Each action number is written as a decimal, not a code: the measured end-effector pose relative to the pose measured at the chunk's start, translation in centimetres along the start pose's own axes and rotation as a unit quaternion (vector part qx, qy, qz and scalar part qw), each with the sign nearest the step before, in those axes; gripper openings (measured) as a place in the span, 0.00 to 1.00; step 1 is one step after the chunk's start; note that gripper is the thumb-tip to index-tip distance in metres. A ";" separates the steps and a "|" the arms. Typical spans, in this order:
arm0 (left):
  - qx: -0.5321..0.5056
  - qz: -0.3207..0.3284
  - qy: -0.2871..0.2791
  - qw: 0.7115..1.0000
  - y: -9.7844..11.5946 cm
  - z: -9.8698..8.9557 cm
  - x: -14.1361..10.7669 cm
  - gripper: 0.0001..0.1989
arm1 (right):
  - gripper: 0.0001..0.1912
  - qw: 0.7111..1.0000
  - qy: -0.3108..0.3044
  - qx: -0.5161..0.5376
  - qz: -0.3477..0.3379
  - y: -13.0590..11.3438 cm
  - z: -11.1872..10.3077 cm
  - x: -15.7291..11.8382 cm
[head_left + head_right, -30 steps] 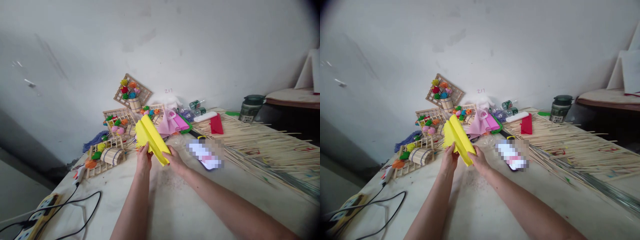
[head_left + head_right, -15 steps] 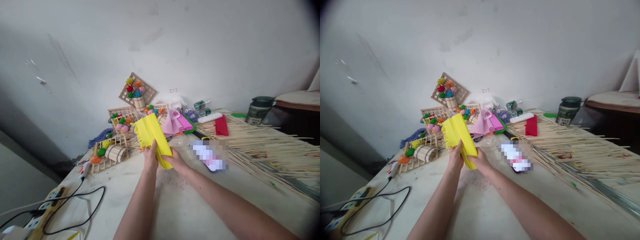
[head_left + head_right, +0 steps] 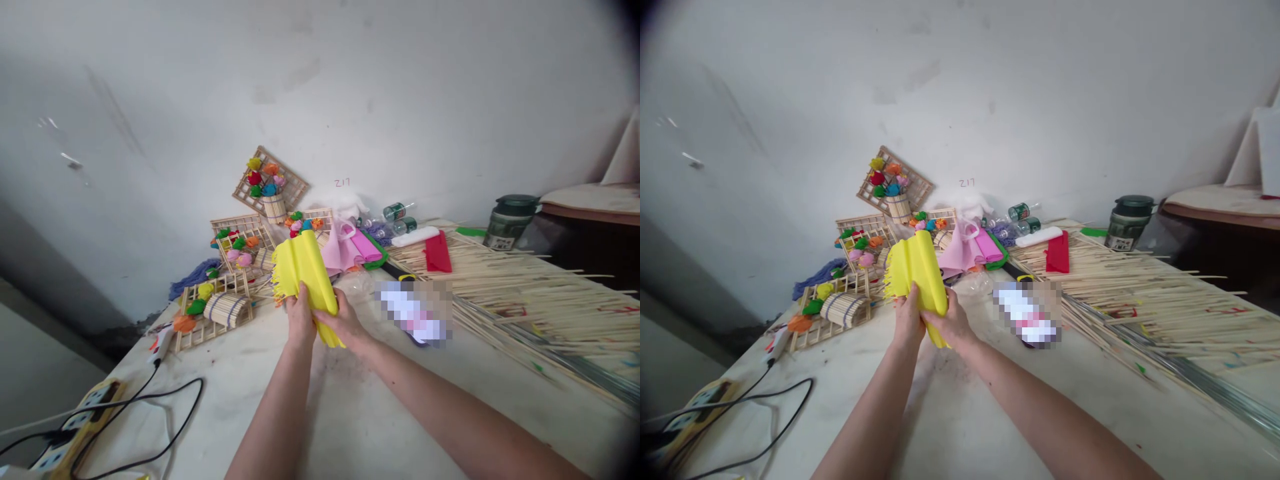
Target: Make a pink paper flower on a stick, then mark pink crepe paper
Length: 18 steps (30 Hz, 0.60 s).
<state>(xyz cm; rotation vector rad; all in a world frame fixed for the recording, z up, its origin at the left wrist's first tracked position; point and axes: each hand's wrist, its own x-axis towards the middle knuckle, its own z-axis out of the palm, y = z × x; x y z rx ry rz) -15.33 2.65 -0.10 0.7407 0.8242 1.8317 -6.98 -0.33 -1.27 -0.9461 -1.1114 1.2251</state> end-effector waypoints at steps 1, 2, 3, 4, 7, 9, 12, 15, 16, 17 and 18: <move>0.004 -0.001 0.020 1.000 -0.1 -0.1 0.2 0.18 | 0.26 1.000 -0.007 0.007 0.002 0.1 -0.2 0.2; 0.007 -0.003 0.037 0.999 -0.2 -0.3 0.3 0.18 | 0.24 1.000 -0.018 0.017 0.004 0.1 -0.4 0.4; 0.010 -0.005 0.045 0.999 -0.2 -0.4 0.5 0.17 | 0.21 0.999 -0.027 0.026 0.008 0.2 -0.7 0.5; 0.011 -0.009 0.045 0.999 -0.2 -0.6 0.6 0.17 | 0.19 0.999 -0.034 0.036 0.014 0.1 -1.0 0.7; 0.004 -0.016 0.036 0.999 -0.2 -1.0 1.0 0.17 | 0.17 0.996 -0.058 0.050 0.041 -0.2 -1.8 0.8; -0.012 -0.009 0.026 1.000 -0.1 -1.1 1.1 0.17 | 0.17 0.995 -0.061 0.053 0.060 -0.5 -2.2 0.9; -0.025 0.000 0.025 0.999 0.3 -1.3 1.2 0.16 | 0.18 0.996 -0.049 0.052 0.053 -0.7 -2.6 1.0; -0.001 0.007 0.012 1.000 0.8 -1.5 1.2 0.15 | 0.17 0.999 -0.023 0.003 0.027 -0.6 -3.0 1.3; 0.009 0.010 0.001 1.000 0.9 -1.5 1.2 0.15 | 0.16 0.999 -0.012 -0.023 0.022 -0.6 -3.1 1.4; 0.018 0.011 -0.006 1.000 1.1 -1.6 1.2 0.16 | 0.14 0.999 -0.003 -0.048 0.015 -0.5 -3.3 1.5; 0.024 0.009 -0.009 1.000 1.2 -1.6 1.2 0.16 | 0.13 0.997 0.002 -0.071 0.007 -0.5 -3.4 1.6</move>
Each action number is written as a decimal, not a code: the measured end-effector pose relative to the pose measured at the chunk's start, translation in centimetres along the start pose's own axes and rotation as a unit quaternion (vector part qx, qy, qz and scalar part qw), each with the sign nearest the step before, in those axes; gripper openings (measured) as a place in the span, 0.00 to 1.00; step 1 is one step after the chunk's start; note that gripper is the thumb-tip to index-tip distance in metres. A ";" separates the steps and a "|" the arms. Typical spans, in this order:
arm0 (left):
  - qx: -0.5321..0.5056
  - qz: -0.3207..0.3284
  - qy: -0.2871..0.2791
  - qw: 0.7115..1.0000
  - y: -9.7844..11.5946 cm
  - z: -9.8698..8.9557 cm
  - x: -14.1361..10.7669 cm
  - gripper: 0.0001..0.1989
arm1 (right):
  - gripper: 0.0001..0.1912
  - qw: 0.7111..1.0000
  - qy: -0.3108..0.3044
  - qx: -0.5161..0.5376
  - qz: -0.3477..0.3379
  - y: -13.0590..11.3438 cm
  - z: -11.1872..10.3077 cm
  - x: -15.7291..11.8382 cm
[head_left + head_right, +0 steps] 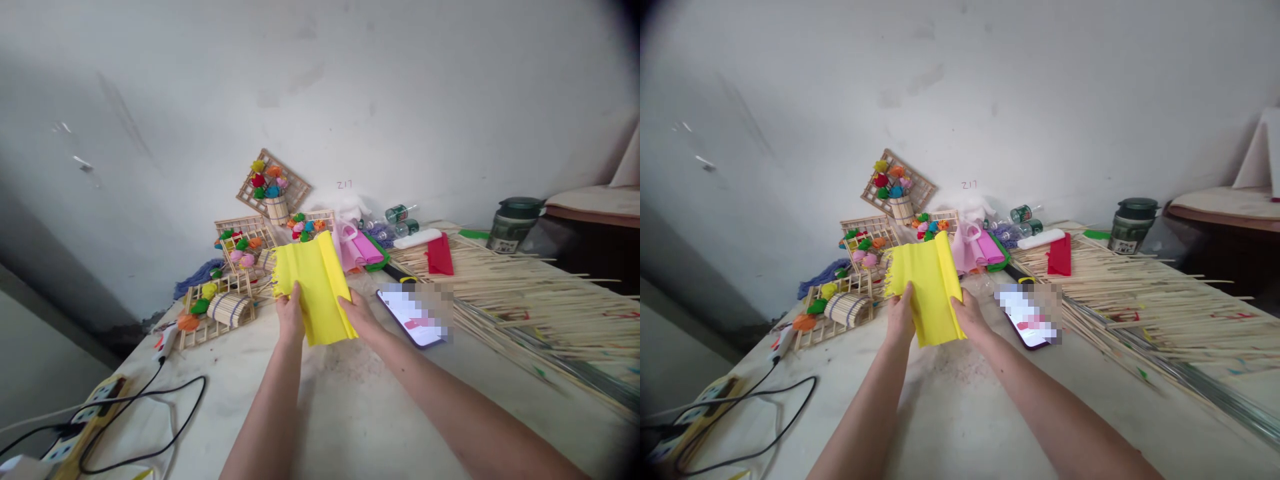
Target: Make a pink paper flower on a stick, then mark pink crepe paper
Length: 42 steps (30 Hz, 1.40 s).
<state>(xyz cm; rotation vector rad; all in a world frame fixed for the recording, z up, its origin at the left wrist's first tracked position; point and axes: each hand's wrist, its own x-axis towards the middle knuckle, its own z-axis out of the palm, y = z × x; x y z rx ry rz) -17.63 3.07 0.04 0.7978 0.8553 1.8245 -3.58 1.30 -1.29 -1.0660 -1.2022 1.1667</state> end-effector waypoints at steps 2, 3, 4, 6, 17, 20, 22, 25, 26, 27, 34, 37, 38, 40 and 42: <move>0.009 -0.006 0.003 1.000 0.1 -0.2 0.1 0.17 | 0.13 0.999 0.005 -0.039 -0.021 0.0 -0.2 0.2; 0.013 -0.010 0.005 1.000 0.1 -0.3 0.2 0.17 | 0.13 0.998 0.010 -0.055 -0.032 0.0 -0.3 0.3; 0.017 -0.017 0.008 1.000 0.1 -0.3 0.3 0.18 | 0.13 0.997 0.019 -0.067 -0.041 0.0 -0.4 0.4; 0.027 -0.049 0.014 0.998 0.2 -0.5 0.4 0.20 | 0.14 0.995 0.041 -0.084 -0.046 -0.1 -0.6 0.5; 0.014 -0.182 -0.011 0.983 1.5 -1.7 1.1 0.17 | 0.12 0.987 0.048 -0.154 -0.028 -1.8 -1.1 0.1; 0.018 -0.170 -0.014 0.985 1.2 -2.0 1.3 0.16 | 0.12 0.982 0.036 -0.181 -0.030 -3.0 -1.2 -0.3; -0.014 -0.160 -0.025 0.987 1.2 -2.1 1.3 0.16 | 0.12 0.981 0.022 -0.189 -0.028 -3.3 -1.4 -0.3; -0.082 -0.169 -0.020 0.982 1.3 -2.2 1.4 0.15 | 0.12 0.981 0.001 -0.192 -0.038 -2.9 -1.8 0.3; -0.096 -0.180 -0.015 0.979 1.3 -2.3 1.5 0.15 | 0.12 0.980 -0.004 -0.193 -0.048 -2.5 -2.0 0.6; -0.104 -0.192 -0.010 0.976 1.4 -2.5 1.5 0.15 | 0.12 0.979 -0.011 -0.193 -0.060 -2.1 -2.1 1.0; -0.117 -0.226 -0.011 0.967 2.0 -3.6 1.8 0.21 | 0.18 0.979 -0.024 -0.184 -0.087 -0.6 -2.9 2.5; -0.129 -0.222 -0.021 0.966 2.1 -3.6 1.9 0.22 | 0.18 0.979 -0.040 -0.182 -0.078 -0.9 -3.1 2.4; -0.131 -0.216 -0.023 0.967 2.0 -3.5 1.9 0.21 | 0.18 0.980 -0.043 -0.182 -0.073 -0.9 -3.1 2.4; -0.128 -0.196 -0.020 0.972 1.8 -3.4 2.0 0.17 | 0.18 0.979 -0.048 -0.187 -0.063 -1.0 -3.2 2.3; -0.109 -0.165 -0.004 0.980 1.6 -3.3 2.1 0.12 | 0.18 0.978 -0.046 -0.195 -0.057 -1.0 -3.2 2.3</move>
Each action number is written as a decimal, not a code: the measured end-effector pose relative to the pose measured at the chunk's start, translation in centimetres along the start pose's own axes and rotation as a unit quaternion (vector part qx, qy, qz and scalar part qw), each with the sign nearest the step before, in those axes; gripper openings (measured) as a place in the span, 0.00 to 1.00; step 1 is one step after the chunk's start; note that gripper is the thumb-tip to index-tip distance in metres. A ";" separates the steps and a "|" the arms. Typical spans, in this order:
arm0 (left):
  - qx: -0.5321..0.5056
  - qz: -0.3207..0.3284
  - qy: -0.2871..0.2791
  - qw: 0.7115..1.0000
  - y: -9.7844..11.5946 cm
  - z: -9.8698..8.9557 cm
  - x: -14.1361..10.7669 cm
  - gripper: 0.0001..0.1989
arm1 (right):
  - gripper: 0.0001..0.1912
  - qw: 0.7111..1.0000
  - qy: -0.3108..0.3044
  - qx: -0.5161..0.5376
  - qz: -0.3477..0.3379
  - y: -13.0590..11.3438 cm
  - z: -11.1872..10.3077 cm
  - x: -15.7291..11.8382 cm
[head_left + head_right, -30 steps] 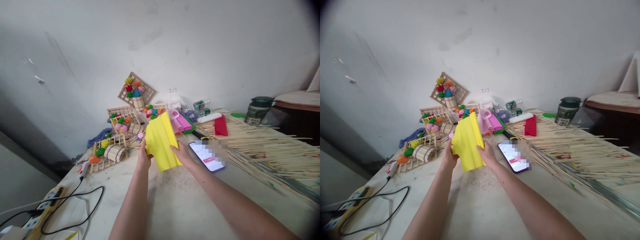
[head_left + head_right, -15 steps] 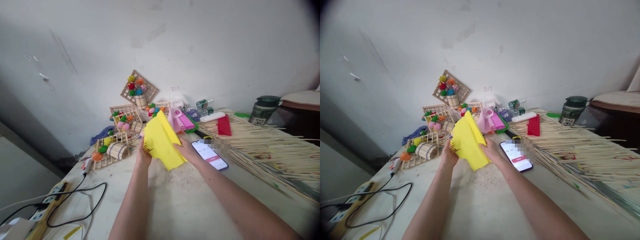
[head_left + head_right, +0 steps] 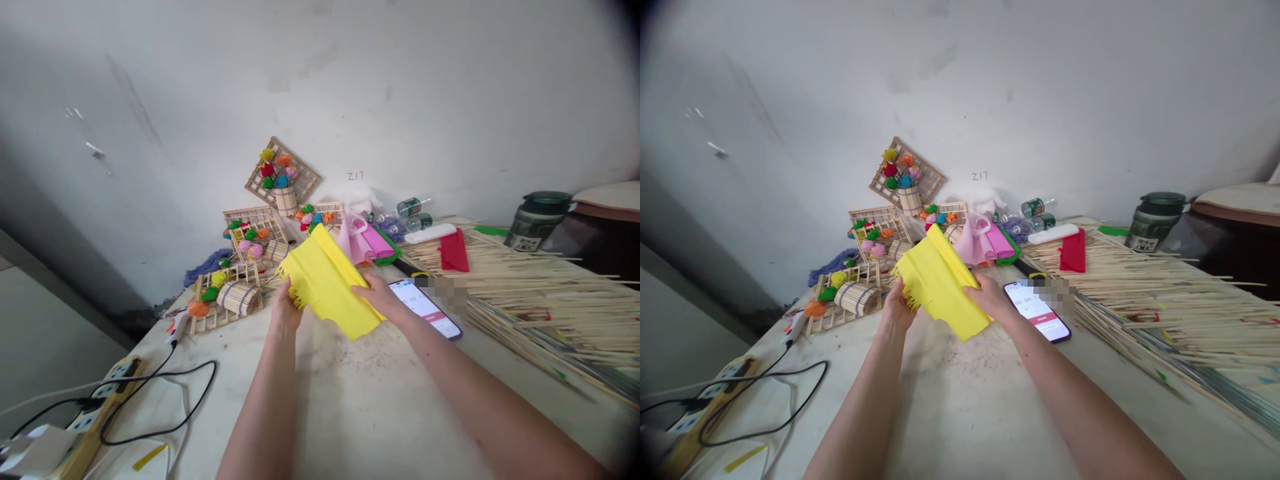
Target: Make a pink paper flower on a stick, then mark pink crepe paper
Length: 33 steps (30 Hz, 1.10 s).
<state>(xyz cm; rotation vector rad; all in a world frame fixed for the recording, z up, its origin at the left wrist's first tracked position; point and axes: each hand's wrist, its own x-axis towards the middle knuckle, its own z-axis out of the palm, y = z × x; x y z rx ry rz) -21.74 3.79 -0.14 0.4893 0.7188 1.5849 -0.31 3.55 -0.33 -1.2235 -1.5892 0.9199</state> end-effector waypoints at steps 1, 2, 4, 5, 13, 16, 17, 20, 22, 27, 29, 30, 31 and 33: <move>0.012 0.017 0.008 1.000 -0.1 0.0 0.1 0.11 | 0.18 1.000 0.001 -0.005 0.002 0.0 0.0 0.0; 0.023 0.033 0.014 0.999 -0.2 0.0 0.2 0.12 | 0.18 1.000 0.002 -0.010 0.002 0.1 0.0 0.0; 0.038 0.049 0.026 0.998 -0.3 -0.1 0.3 0.12 | 0.18 1.000 0.001 -0.023 -0.001 0.1 0.0 0.0; 0.038 0.048 0.034 0.998 -0.4 -0.2 0.3 0.11 | 0.18 1.000 0.001 -0.031 -0.003 0.2 0.0 0.0; 0.050 -0.053 0.035 0.997 -0.2 -0.9 0.1 0.10 | 0.15 0.992 -0.008 -0.119 -0.029 -0.8 0.2 -0.7; 0.081 -0.044 0.001 0.996 -0.1 -0.8 -0.2 0.16 | 0.13 0.985 -0.011 -0.165 -0.040 -1.2 0.7 -1.1; 0.087 -0.034 -0.002 0.996 0.0 -0.7 -0.3 0.17 | 0.12 0.982 -0.009 -0.184 -0.043 -1.3 1.0 -1.2; 0.100 0.000 0.010 0.995 0.3 -0.6 -0.6 0.18 | 0.11 0.970 0.003 -0.240 -0.047 -1.0 1.8 -1.4; 0.102 0.025 0.021 0.994 0.4 -0.6 -0.6 0.17 | 0.11 0.966 0.010 -0.256 -0.043 -0.8 2.4 -1.6; 0.092 0.018 0.072 0.993 -0.1 0.1 -0.9 0.14 | 0.12 0.963 -0.005 -0.270 -0.020 -1.0 4.1 -2.7; 0.099 -0.004 0.066 0.993 -0.2 0.6 -1.2 0.14 | 0.13 0.953 -0.023 -0.301 -0.016 -1.5 5.1 -3.4; 0.108 -0.013 0.056 0.993 -0.2 0.7 -1.5 0.14 | 0.14 0.948 -0.035 -0.317 -0.020 -1.7 5.6 -3.8; 0.118 -0.017 0.047 0.992 -0.2 0.8 -1.8 0.15 | 0.14 0.942 -0.045 -0.331 -0.026 -1.9 6.0 -4.1; 0.140 -0.013 0.034 0.989 0.1 0.7 -2.3 0.15 | 0.13 0.933 -0.060 -0.352 -0.036 -2.3 6.9 -4.7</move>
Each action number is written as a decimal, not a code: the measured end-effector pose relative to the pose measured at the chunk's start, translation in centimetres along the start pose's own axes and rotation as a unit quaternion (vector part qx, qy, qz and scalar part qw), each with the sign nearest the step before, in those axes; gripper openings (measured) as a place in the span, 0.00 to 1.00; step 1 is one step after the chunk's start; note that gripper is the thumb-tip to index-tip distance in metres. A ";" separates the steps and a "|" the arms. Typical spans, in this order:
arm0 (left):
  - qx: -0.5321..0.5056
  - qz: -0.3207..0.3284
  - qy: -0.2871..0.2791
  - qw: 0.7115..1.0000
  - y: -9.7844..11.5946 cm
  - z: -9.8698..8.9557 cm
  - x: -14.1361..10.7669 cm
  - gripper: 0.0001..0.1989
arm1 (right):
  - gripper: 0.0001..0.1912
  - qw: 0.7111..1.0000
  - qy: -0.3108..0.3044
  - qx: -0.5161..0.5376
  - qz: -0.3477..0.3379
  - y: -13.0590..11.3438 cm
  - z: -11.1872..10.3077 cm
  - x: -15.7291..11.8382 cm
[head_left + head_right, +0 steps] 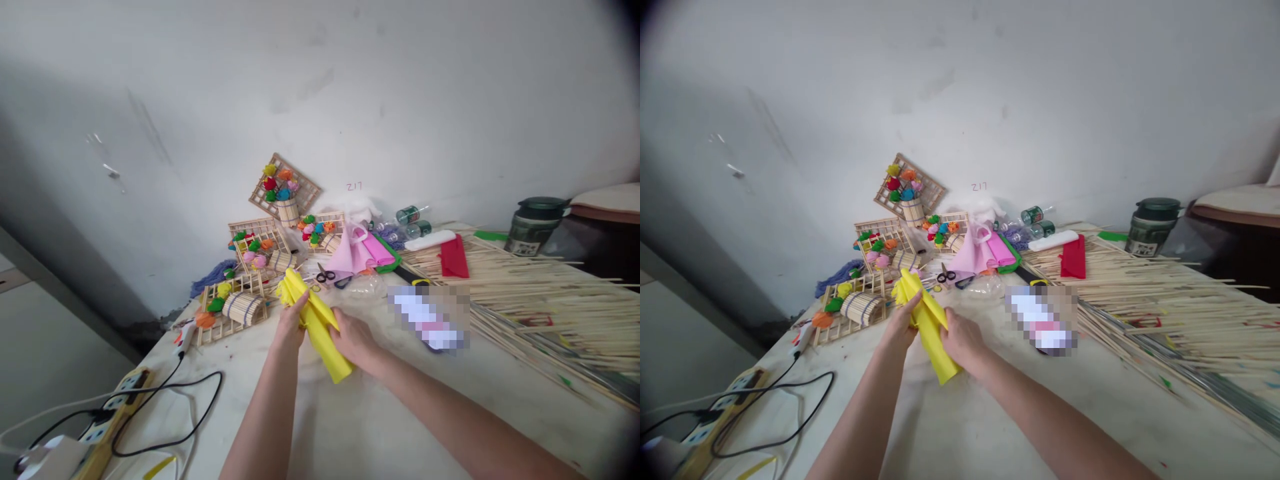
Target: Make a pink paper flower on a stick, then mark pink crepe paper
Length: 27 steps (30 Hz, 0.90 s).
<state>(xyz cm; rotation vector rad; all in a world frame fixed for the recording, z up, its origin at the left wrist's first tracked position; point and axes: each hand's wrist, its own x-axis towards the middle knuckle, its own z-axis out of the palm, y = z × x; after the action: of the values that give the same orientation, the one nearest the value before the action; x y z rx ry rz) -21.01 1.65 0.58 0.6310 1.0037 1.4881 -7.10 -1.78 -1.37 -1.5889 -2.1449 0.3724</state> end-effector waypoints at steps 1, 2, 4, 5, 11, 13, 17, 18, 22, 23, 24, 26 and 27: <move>0.006 0.011 -0.004 1.000 0.1 -0.2 -0.2 0.15 | 0.13 1.000 -0.004 -0.007 -0.006 -0.4 0.2 -0.2; 0.009 0.025 -0.003 1.000 0.1 -0.5 -0.4 0.15 | 0.14 1.000 -0.007 -0.012 -0.011 -0.7 0.4 -0.4; 0.005 0.060 0.016 0.998 0.2 -1.2 -0.5 0.14 | 0.15 0.999 -0.010 -0.014 -0.028 -1.2 0.5 -0.7; 0.001 0.074 0.031 0.997 0.3 -1.5 -0.6 0.14 | 0.16 0.999 -0.009 -0.011 -0.042 -1.4 0.5 -0.8; -0.021 0.044 0.092 0.995 0.3 -2.8 -0.5 0.13 | 0.23 0.993 0.008 0.022 -0.115 -1.2 -1.0 1.2; -0.021 0.004 0.088 0.996 0.0 -2.9 -0.6 0.12 | 0.20 0.995 0.032 0.003 -0.093 -0.8 -1.8 3.2; -0.015 -0.034 0.054 0.998 -1.0 -2.5 -1.1 0.13 | 0.14 0.997 0.051 -0.054 -0.033 -0.2 -2.8 7.9; -0.011 -0.035 0.051 0.998 -1.3 -2.4 -1.2 0.13 | 0.14 0.996 0.052 -0.068 -0.024 -0.1 -2.8 8.9; -0.009 -0.032 0.039 0.999 -2.1 -1.9 -1.4 0.14 | 0.15 0.995 0.036 -0.095 0.001 -0.2 -1.9 12.2; -0.012 -0.034 0.035 0.999 -2.2 -1.9 -1.4 0.14 | 0.15 0.995 0.029 -0.097 0.006 -0.2 -1.6 12.9; -0.014 -0.036 0.031 0.999 -2.2 -1.9 -1.4 0.15 | 0.15 0.995 0.021 -0.101 0.012 -0.3 -1.2 13.6; -0.019 -0.041 0.025 0.999 -2.3 -1.9 -1.3 0.16 | 0.15 0.994 0.005 -0.107 0.025 -0.6 -0.6 14.8; -0.021 -0.043 0.022 0.999 -2.3 -1.9 -1.3 0.16 | 0.15 0.993 -0.003 -0.110 0.031 -0.7 -0.3 15.3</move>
<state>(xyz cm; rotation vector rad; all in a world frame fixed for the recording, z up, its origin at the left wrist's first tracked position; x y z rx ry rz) -21.18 -0.19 -2.08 0.5209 1.0174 1.4494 -11.17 12.55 2.12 -1.7794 -2.2082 0.1652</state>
